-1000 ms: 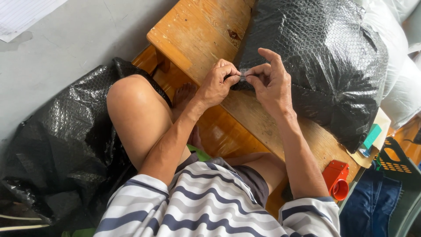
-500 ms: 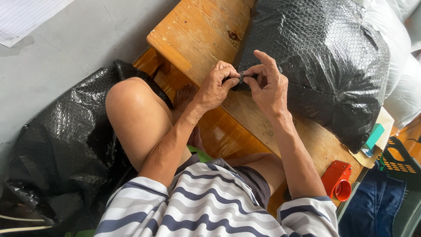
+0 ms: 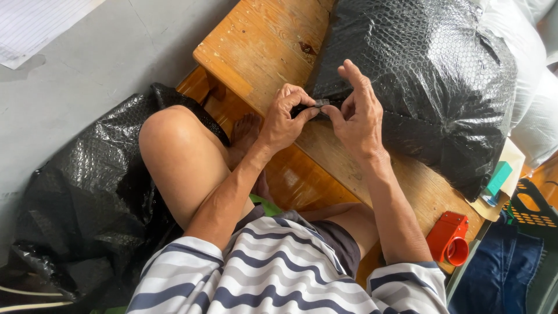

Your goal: The person seals a black bubble mailer by folding the top edges and applying clear adhesive tape. They use a red tape dispenser to apply tape across the seam, then press the edges together to secure the package.

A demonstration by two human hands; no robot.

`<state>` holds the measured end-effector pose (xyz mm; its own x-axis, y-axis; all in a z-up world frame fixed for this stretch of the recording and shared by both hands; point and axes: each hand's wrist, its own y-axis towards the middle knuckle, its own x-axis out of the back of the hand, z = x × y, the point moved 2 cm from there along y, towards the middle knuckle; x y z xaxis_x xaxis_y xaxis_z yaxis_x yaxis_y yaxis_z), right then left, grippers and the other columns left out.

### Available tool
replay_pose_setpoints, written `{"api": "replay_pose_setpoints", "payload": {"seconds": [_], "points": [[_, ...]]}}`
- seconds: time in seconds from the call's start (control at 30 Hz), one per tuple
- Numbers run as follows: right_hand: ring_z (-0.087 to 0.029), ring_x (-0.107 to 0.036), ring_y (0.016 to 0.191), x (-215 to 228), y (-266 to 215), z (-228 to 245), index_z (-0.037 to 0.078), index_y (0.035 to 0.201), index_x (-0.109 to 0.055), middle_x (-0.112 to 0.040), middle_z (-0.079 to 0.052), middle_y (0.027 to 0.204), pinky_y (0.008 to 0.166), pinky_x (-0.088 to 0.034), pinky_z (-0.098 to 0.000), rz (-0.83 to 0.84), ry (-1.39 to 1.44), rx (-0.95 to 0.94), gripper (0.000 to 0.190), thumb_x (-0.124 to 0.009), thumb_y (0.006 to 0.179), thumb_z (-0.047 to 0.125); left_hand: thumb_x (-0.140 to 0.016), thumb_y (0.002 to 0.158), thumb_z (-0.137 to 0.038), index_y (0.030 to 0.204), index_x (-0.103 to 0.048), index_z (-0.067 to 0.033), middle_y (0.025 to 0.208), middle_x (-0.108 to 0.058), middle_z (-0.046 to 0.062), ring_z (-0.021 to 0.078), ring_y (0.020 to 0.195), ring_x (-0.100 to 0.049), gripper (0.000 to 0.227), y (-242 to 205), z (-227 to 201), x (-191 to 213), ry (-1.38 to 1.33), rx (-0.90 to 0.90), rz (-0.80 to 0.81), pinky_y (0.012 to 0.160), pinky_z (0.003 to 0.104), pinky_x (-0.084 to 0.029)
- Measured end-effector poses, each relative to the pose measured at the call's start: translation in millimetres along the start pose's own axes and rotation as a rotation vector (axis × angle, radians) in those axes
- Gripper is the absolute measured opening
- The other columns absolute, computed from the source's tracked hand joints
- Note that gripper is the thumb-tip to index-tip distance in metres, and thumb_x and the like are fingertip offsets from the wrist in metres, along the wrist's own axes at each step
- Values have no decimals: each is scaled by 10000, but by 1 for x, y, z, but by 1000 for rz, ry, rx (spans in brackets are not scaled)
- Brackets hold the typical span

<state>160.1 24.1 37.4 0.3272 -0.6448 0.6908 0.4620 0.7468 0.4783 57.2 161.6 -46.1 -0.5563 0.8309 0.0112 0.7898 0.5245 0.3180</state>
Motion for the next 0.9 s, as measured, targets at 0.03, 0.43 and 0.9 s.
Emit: {"api": "replay_pose_setpoints", "payload": {"seconds": [0.03,0.43,0.9], "points": [[-169,-584,594,2,2,3,76,1572,-413,-647,-141,1377,501,-486,-296,2,2,-1,847,-849,855,-40,-790,913,-194,957,-737,-160,1045,-588,25,219,1066,-595,77,-1,-1,0,1,3,-1,976,356,-458],[-179,-574,814,-2,15,-4,75,1420,-613,-773,42,908,733,-517,-280,133,-182,75,614,-844,852,50,-774,930,-255,961,-741,-140,1068,-623,54,237,1089,-646,124,0,1,-2,-33,3,-38,982,375,-481],[-191,-607,943,-10,25,-22,45,1391,-580,-754,46,855,948,-313,-357,164,-164,73,643,-889,830,104,-762,945,-330,954,-718,-106,1133,-602,105,266,1137,-622,228,-6,13,-13,-84,143,-203,981,375,-514]]}}
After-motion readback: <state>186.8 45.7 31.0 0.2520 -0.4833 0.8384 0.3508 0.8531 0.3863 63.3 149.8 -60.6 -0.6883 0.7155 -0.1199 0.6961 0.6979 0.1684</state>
